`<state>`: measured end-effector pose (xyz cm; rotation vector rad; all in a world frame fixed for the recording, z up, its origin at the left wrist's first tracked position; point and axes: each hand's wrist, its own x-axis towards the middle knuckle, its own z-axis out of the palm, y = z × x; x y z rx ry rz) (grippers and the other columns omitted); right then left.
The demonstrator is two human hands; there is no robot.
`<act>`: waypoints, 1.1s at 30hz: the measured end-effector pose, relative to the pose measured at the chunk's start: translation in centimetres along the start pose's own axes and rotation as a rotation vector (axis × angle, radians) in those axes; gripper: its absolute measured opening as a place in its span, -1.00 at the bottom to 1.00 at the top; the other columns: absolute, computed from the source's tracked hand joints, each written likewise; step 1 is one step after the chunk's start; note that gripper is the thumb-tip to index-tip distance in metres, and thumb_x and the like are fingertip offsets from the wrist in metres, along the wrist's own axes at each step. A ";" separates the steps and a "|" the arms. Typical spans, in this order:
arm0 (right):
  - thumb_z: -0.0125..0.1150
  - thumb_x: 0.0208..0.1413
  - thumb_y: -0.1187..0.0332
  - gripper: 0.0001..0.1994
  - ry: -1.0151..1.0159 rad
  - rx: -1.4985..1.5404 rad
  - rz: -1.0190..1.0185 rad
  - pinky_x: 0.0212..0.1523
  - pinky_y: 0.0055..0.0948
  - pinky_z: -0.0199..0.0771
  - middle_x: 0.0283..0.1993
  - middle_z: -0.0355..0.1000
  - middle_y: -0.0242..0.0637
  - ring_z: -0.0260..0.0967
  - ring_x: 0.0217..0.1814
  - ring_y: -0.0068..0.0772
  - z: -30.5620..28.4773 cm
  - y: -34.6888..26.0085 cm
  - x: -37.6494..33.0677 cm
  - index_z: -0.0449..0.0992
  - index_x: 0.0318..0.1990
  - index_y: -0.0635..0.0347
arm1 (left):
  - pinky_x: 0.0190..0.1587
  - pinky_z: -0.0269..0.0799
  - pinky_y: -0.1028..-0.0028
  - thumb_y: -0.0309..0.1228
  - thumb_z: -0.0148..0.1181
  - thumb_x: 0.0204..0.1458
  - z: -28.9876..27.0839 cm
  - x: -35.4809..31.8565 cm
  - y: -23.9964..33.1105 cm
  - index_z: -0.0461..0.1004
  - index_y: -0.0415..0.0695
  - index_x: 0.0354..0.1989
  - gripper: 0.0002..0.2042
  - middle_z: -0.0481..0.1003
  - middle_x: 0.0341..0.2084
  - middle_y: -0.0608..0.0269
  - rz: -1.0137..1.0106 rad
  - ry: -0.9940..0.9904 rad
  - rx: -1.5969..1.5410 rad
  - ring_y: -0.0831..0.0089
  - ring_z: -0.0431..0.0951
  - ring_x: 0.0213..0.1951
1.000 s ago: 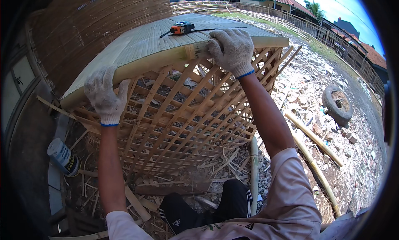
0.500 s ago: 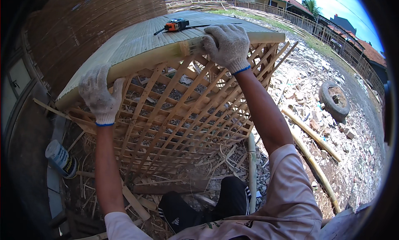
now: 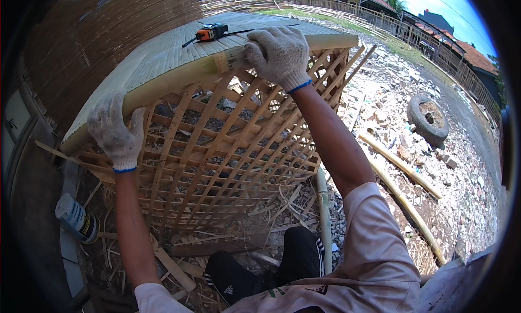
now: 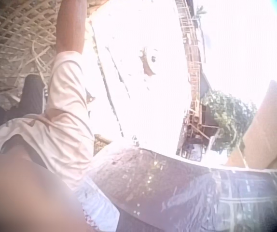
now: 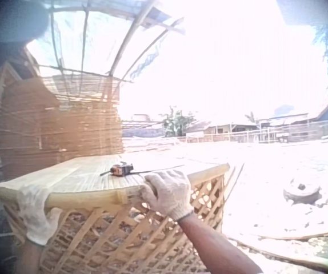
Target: Trimming bamboo strips with a machete and assembling them into a lattice frame structure.
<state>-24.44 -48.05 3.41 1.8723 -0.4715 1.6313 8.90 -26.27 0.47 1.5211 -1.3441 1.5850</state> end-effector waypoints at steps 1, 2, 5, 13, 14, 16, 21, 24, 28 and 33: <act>0.29 0.14 -0.04 -0.71 -0.002 -0.004 0.000 0.06 -0.12 0.45 -0.28 0.62 -0.39 0.57 -0.17 -0.24 0.0 0.0 0.0 0.66 -0.26 -0.07 | 0.32 0.22 -0.03 -0.16 0.41 0.07 0.1 -0.1 -0.1 0.50 -0.02 0.21 -0.48 0.51 0.13 0.09 0.006 0.010 -0.009 -0.03 0.40 0.24; 0.29 0.14 -0.04 -0.71 0.006 0.003 -0.001 0.07 -0.12 0.45 -0.27 0.62 -0.39 0.57 -0.17 -0.25 0.0 0.0 0.1 0.66 -0.27 -0.07 | 0.32 0.22 -0.04 -0.16 0.40 0.07 0.2 -0.1 -0.1 0.50 -0.02 0.21 -0.48 0.51 0.14 0.09 0.011 0.021 -0.019 -0.04 0.40 0.24; 0.28 0.14 -0.04 -0.71 0.011 0.005 -0.006 0.07 -0.13 0.45 -0.27 0.62 -0.40 0.58 -0.17 -0.26 0.1 0.2 0.0 0.66 -0.27 -0.07 | 0.32 0.22 -0.04 -0.16 0.40 0.07 0.3 -0.1 -0.1 0.50 -0.02 0.22 -0.47 0.50 0.14 0.09 0.011 0.013 -0.023 -0.04 0.39 0.25; 0.28 0.19 -0.02 -0.73 -0.026 -0.011 -0.002 0.01 -0.15 0.44 -0.23 0.62 -0.42 0.56 -0.16 -0.24 -0.5 -0.1 0.0 0.66 -0.20 -0.07 | 0.33 0.22 -0.04 -0.16 0.39 0.09 0.2 -0.1 -0.1 0.48 -0.02 0.24 -0.46 0.50 0.14 0.07 0.011 0.003 0.001 -0.04 0.38 0.26; 0.27 0.19 -0.02 -0.73 -0.027 -0.011 -0.005 0.01 -0.15 0.44 -0.22 0.62 -0.42 0.56 -0.16 -0.24 -0.4 -0.1 -0.1 0.66 -0.20 -0.08 | 0.33 0.22 -0.04 -0.16 0.39 0.09 0.3 -0.1 0.0 0.48 -0.02 0.25 -0.46 0.50 0.15 0.07 0.012 0.000 -0.007 -0.04 0.37 0.26; 0.27 0.19 -0.02 -0.73 -0.024 -0.010 -0.010 0.00 -0.14 0.44 -0.22 0.62 -0.42 0.56 -0.16 -0.24 -0.4 0.0 0.0 0.66 -0.19 -0.08 | 0.33 0.21 -0.04 -0.15 0.39 0.09 0.0 0.0 0.0 0.47 -0.02 0.25 -0.46 0.50 0.15 0.07 0.010 0.002 -0.009 -0.04 0.37 0.26; 0.27 0.19 -0.03 -0.72 -0.017 -0.005 -0.021 0.00 -0.14 0.44 -0.21 0.62 -0.41 0.56 -0.15 -0.23 -0.3 0.1 0.0 0.66 -0.19 -0.08 | 0.34 0.21 -0.03 -0.15 0.37 0.11 0.3 -0.2 -0.1 0.47 -0.01 0.26 -0.46 0.49 0.15 0.06 0.002 -0.010 0.008 -0.04 0.38 0.27; 0.27 0.19 -0.03 -0.71 -0.031 -0.019 -0.005 0.01 -0.13 0.45 -0.23 0.62 -0.40 0.57 -0.16 -0.22 -0.3 0.0 0.0 0.66 -0.20 -0.07 | 0.34 0.21 -0.03 -0.15 0.35 0.12 0.4 -0.2 -0.3 0.47 -0.02 0.26 -0.47 0.49 0.16 0.06 0.016 0.010 0.016 -0.03 0.39 0.26; 0.31 0.11 -0.04 -0.70 -0.001 -0.006 -0.001 0.05 -0.12 0.44 -0.27 0.62 -0.40 0.57 -0.16 -0.25 0.0 0.1 0.0 0.67 -0.25 -0.05 | 0.34 0.21 -0.03 -0.16 0.35 0.12 0.2 -0.1 -0.1 0.46 -0.03 0.26 -0.47 0.49 0.15 0.05 0.023 0.017 0.016 -0.03 0.39 0.27; 0.31 0.11 -0.04 -0.69 0.008 0.010 -0.002 0.05 -0.11 0.45 -0.27 0.62 -0.38 0.58 -0.16 -0.24 0.0 0.1 0.0 0.67 -0.26 -0.04 | 0.35 0.21 -0.03 -0.18 0.36 0.11 0.1 -0.1 0.1 0.46 -0.04 0.26 -0.46 0.50 0.15 0.05 0.016 0.014 0.025 -0.03 0.38 0.27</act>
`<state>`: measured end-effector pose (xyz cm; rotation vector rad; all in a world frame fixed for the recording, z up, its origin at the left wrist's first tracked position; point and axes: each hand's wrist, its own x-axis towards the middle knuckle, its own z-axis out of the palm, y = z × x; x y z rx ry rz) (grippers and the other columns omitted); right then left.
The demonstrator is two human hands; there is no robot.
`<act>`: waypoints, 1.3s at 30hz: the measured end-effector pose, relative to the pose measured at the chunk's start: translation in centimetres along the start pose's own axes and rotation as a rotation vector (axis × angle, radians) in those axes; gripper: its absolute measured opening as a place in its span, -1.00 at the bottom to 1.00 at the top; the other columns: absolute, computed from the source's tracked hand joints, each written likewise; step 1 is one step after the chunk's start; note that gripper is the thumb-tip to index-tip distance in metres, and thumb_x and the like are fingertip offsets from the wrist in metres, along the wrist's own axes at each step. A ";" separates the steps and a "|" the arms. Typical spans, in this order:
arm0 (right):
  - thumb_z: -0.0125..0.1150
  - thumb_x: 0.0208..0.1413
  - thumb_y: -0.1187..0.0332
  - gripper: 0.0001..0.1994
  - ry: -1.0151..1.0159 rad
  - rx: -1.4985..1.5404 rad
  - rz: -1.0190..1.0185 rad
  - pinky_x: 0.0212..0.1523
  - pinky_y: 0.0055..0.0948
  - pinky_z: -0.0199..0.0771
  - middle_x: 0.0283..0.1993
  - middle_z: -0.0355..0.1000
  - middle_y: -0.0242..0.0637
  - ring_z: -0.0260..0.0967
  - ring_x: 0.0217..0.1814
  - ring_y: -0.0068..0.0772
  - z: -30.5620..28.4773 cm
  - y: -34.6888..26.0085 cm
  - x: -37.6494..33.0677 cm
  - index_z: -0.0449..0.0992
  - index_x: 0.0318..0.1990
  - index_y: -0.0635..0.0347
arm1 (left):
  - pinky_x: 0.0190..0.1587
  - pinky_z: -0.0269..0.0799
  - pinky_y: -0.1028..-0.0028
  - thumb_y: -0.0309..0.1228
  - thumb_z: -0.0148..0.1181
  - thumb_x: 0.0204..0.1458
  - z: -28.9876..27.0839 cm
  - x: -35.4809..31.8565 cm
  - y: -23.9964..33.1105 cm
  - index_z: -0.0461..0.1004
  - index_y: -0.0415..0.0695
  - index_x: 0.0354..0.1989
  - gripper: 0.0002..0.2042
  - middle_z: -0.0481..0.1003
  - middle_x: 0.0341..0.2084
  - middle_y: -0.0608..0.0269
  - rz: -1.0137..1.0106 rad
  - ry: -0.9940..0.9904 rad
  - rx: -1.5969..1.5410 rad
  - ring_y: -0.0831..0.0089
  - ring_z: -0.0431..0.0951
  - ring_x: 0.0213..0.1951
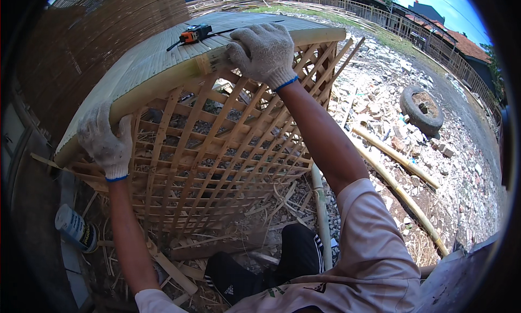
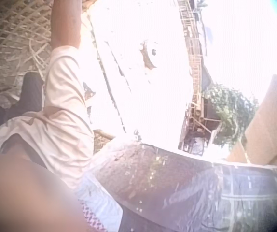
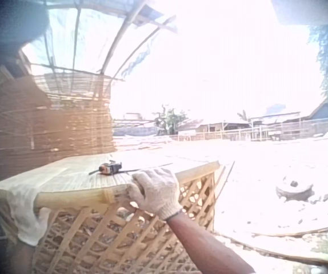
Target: Trimming bamboo strips with a machete and assembling them into a lattice frame structure.
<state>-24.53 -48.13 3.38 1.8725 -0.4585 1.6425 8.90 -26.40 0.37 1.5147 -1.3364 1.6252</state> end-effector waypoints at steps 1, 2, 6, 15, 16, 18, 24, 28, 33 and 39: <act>0.31 0.11 -0.04 -0.69 0.001 -0.003 0.002 0.05 -0.11 0.45 -0.27 0.62 -0.38 0.58 -0.16 -0.24 0.0 0.0 0.0 0.67 -0.26 -0.04 | 0.35 0.21 -0.03 -0.18 0.36 0.10 0.0 0.0 -0.1 0.47 -0.05 0.26 -0.46 0.50 0.15 0.05 -0.003 0.000 0.004 -0.03 0.38 0.27; 0.31 0.10 -0.04 -0.69 0.008 0.002 0.001 0.04 -0.10 0.45 -0.28 0.61 -0.38 0.57 -0.17 -0.24 0.0 0.0 0.1 0.67 -0.26 -0.04 | 0.34 0.21 -0.03 -0.18 0.37 0.09 0.1 0.0 -0.1 0.47 -0.05 0.25 -0.46 0.49 0.15 0.05 -0.007 -0.001 0.007 -0.03 0.38 0.27; 0.28 0.19 -0.02 -0.72 -0.023 -0.003 0.000 0.03 -0.11 0.47 -0.25 0.62 -0.37 0.57 -0.16 -0.20 -0.3 -0.1 -0.1 0.66 -0.22 -0.06 | 0.34 0.21 -0.03 -0.19 0.37 0.09 0.2 -0.2 -0.1 0.48 -0.05 0.25 -0.47 0.49 0.15 0.05 -0.005 -0.001 0.008 -0.04 0.38 0.27; 0.30 0.17 0.01 -0.74 -0.023 0.007 0.009 0.05 -0.10 0.47 -0.24 0.63 -0.36 0.58 -0.15 -0.20 -0.4 -0.1 0.0 0.66 -0.21 -0.05 | 0.31 0.24 -0.04 -0.19 0.35 0.10 0.2 0.0 -0.1 0.47 -0.06 0.25 -0.47 0.49 0.13 0.05 0.004 0.006 0.025 -0.05 0.39 0.25; 0.30 0.17 0.01 -0.74 -0.023 0.007 0.008 0.05 -0.10 0.47 -0.24 0.63 -0.36 0.58 -0.15 -0.20 -0.4 0.0 0.0 0.66 -0.21 -0.05 | 0.31 0.24 -0.04 -0.19 0.35 0.11 0.2 0.0 0.1 0.47 -0.06 0.25 -0.47 0.49 0.12 0.05 0.014 0.017 0.011 -0.05 0.39 0.24; 0.31 0.16 0.02 -0.75 -0.021 0.008 0.011 0.05 -0.10 0.47 -0.24 0.62 -0.35 0.58 -0.15 -0.19 -0.4 0.0 -0.1 0.66 -0.22 -0.05 | 0.31 0.24 -0.04 -0.19 0.35 0.11 0.2 0.0 0.2 0.47 -0.06 0.25 -0.48 0.49 0.12 0.05 0.024 0.028 -0.001 -0.05 0.39 0.24; 0.30 0.15 0.04 -0.76 -0.038 0.008 0.020 0.04 -0.11 0.47 -0.23 0.63 -0.37 0.58 -0.15 -0.19 0.0 -0.7 0.2 0.66 -0.21 -0.06 | 0.32 0.23 -0.04 -0.20 0.36 0.11 -0.2 -0.1 -0.4 0.47 -0.05 0.24 -0.49 0.49 0.13 0.05 0.023 0.033 -0.016 -0.05 0.39 0.24; 0.29 0.15 0.05 -0.76 -0.009 0.046 -0.002 0.04 -0.12 0.46 -0.23 0.62 -0.39 0.57 -0.15 -0.20 -0.2 -0.7 0.3 0.66 -0.19 -0.05 | 0.33 0.23 -0.03 -0.18 0.39 0.08 -0.4 0.2 -0.1 0.48 -0.04 0.22 -0.48 0.51 0.11 0.09 0.024 0.021 -0.011 -0.01 0.41 0.22; 0.31 0.13 0.01 -0.74 -0.003 -0.001 0.004 0.05 -0.13 0.43 -0.27 0.61 -0.39 0.57 -0.18 -0.23 -0.8 0.2 0.1 0.65 -0.28 -0.04 | 0.36 0.19 0.00 -0.15 0.41 0.08 0.0 0.7 0.9 0.50 -0.02 0.20 -0.49 0.52 0.10 0.11 0.016 0.013 -0.074 0.03 0.43 0.21; 0.31 0.13 0.04 -0.76 0.018 0.036 -0.010 0.07 -0.13 0.43 -0.26 0.61 -0.39 0.57 -0.15 -0.24 0.8 -1.0 0.7 0.64 -0.24 -0.05 | 0.34 0.17 -0.07 -0.12 0.42 0.05 -0.4 -0.4 -1.0 0.51 0.00 0.18 -0.47 0.52 0.09 0.10 -0.014 0.021 -0.016 0.02 0.42 0.20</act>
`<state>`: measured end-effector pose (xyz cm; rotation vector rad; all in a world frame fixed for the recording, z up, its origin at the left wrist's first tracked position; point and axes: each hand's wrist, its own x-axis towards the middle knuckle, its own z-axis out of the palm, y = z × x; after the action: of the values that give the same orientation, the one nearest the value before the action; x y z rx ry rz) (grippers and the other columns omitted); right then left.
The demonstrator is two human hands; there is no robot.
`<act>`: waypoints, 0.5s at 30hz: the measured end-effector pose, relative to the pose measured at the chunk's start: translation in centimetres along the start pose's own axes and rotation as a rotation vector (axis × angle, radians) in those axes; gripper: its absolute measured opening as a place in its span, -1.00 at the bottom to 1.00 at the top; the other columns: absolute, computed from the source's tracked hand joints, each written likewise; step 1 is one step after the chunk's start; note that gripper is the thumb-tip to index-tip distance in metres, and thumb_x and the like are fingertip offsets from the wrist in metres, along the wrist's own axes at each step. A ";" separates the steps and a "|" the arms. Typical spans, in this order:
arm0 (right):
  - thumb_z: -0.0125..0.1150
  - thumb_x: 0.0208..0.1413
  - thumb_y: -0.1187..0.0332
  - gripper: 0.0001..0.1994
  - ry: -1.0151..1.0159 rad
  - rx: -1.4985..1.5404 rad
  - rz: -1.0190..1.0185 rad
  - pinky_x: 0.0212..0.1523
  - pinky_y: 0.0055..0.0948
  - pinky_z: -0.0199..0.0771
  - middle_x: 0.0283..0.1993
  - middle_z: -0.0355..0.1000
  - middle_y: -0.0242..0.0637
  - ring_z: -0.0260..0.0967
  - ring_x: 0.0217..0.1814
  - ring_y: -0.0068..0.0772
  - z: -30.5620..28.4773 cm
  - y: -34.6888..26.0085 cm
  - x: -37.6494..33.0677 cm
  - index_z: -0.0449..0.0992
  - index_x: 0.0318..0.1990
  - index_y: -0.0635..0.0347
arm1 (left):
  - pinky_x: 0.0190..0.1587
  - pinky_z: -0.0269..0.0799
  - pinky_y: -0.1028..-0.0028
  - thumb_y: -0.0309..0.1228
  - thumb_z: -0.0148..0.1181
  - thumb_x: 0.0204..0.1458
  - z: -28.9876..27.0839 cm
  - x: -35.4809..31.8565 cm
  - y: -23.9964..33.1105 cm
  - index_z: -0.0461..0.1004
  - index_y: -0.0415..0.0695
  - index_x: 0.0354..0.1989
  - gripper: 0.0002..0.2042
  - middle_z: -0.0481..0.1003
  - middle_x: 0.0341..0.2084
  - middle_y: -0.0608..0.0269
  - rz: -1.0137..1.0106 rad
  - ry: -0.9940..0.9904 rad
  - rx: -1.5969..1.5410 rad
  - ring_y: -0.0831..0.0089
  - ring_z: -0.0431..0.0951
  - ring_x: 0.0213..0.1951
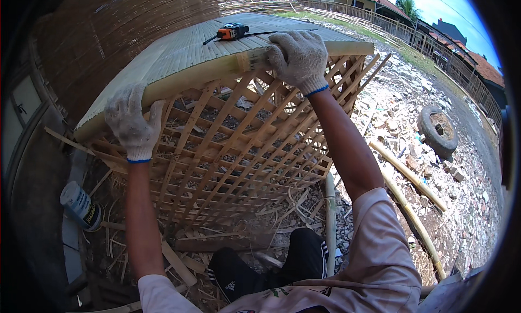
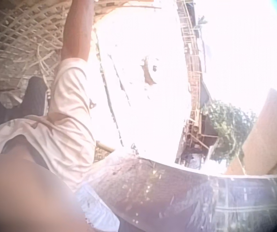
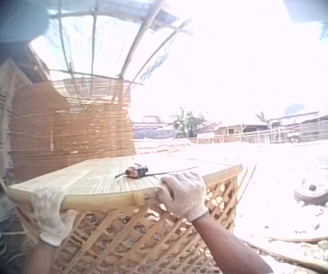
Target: Trimming bamboo strips with a machete and assembling them into a lattice frame structure.
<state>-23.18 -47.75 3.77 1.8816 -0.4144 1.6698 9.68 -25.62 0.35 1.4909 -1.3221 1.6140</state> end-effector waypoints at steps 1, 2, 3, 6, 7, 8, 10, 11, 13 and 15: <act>0.30 0.14 0.05 -0.77 -0.033 -0.009 0.008 0.07 -0.13 0.43 -0.25 0.62 -0.39 0.57 -0.13 -0.24 0.3 -0.3 0.2 0.65 -0.23 -0.05 | 0.34 0.18 -0.08 -0.11 0.42 0.04 -0.2 -0.2 -0.2 0.51 0.00 0.18 -0.47 0.53 0.08 0.10 -0.009 -0.005 -0.014 0.01 0.42 0.20; 0.29 0.16 0.06 -0.78 -0.065 -0.011 0.013 0.07 -0.13 0.43 -0.23 0.62 -0.39 0.57 -0.12 -0.24 -0.2 -0.3 0.1 0.65 -0.22 -0.05 | 0.33 0.18 -0.09 -0.10 0.43 0.03 0.0 -0.2 0.1 0.51 0.00 0.17 -0.47 0.53 0.07 0.10 -0.022 -0.012 -0.020 0.00 0.42 0.19; 0.27 0.18 0.09 -0.78 -0.089 -0.022 0.029 0.08 -0.12 0.42 -0.19 0.63 -0.37 0.57 -0.09 -0.24 -0.9 -0.8 0.4 0.65 -0.19 -0.04 | 0.33 0.18 -0.09 -0.07 0.42 0.04 -0.1 0.1 0.1 0.52 0.01 0.15 -0.48 0.53 0.04 0.11 0.003 0.006 -0.061 0.00 0.42 0.18; 0.21 0.22 0.14 -0.78 -0.134 -0.087 0.017 0.10 -0.15 0.42 -0.15 0.62 -0.34 0.56 -0.02 -0.20 -2.0 0.2 0.1 0.65 -0.13 -0.01 | 0.32 0.18 -0.10 -0.02 0.42 0.01 0.0 0.9 1.5 0.53 0.05 0.13 -0.47 0.52 0.00 0.16 -0.011 0.017 -0.113 0.04 0.43 0.15; 0.19 0.24 0.14 -0.77 -0.140 -0.110 0.008 0.13 -0.14 0.42 -0.12 0.62 -0.34 0.55 0.01 -0.20 -2.5 0.6 -0.1 0.65 -0.10 -0.02 | 0.32 0.18 -0.10 -0.02 0.42 0.00 0.1 1.1 2.1 0.52 0.07 0.13 -0.47 0.52 -0.01 0.18 -0.026 -0.006 -0.147 0.05 0.42 0.15; 0.16 0.25 0.14 -0.77 -0.143 -0.122 0.014 0.15 -0.13 0.41 -0.10 0.62 -0.34 0.55 0.03 -0.18 -2.6 0.6 -0.1 0.65 -0.10 -0.02 | 0.33 0.18 -0.09 -0.01 0.43 -0.02 0.0 1.3 2.2 0.52 0.08 0.14 -0.46 0.51 -0.01 0.20 -0.039 -0.028 -0.183 0.06 0.42 0.15; 0.08 0.32 0.11 -0.73 -0.175 -0.124 0.030 0.17 -0.12 0.40 -0.07 0.62 -0.31 0.54 0.05 -0.15 -2.4 0.1 -0.1 0.64 -0.07 -0.01 | 0.33 0.18 -0.08 -0.02 0.43 -0.02 -0.6 1.4 1.6 0.51 0.09 0.13 -0.46 0.50 -0.01 0.22 -0.029 -0.019 -0.168 0.08 0.42 0.15; 0.06 0.33 0.09 -0.71 -0.179 -0.106 0.026 0.17 -0.13 0.40 -0.06 0.62 -0.31 0.54 0.06 -0.14 -2.3 -0.1 0.0 0.63 -0.06 0.00 | 0.33 0.17 -0.07 -0.03 0.44 -0.03 -0.9 1.4 1.3 0.50 0.10 0.12 -0.47 0.49 0.00 0.25 -0.002 -0.006 -0.207 0.11 0.42 0.15; 0.04 0.34 0.09 -0.70 -0.165 -0.099 0.022 0.16 -0.13 0.40 -0.06 0.62 -0.31 0.54 0.05 -0.14 -1.9 -0.6 0.1 0.63 -0.07 0.00 | 0.33 0.17 -0.05 -0.03 0.45 -0.05 -1.3 1.4 0.8 0.50 0.11 0.11 -0.47 0.49 0.00 0.26 -0.013 -0.008 -0.216 0.14 0.42 0.15; 0.04 0.34 0.10 -0.70 -0.156 -0.080 0.017 0.16 -0.13 0.40 -0.07 0.62 -0.30 0.54 0.04 -0.14 -1.7 -0.8 0.1 0.63 -0.07 0.01 | 0.33 0.17 -0.04 -0.04 0.46 -0.07 -1.6 1.4 0.7 0.49 0.12 0.10 -0.46 0.48 0.00 0.28 -0.020 -0.008 -0.246 0.16 0.42 0.15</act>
<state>-24.05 -46.07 3.82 1.9604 -0.5531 1.4994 8.13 -24.67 1.66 1.3579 -1.4473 1.3776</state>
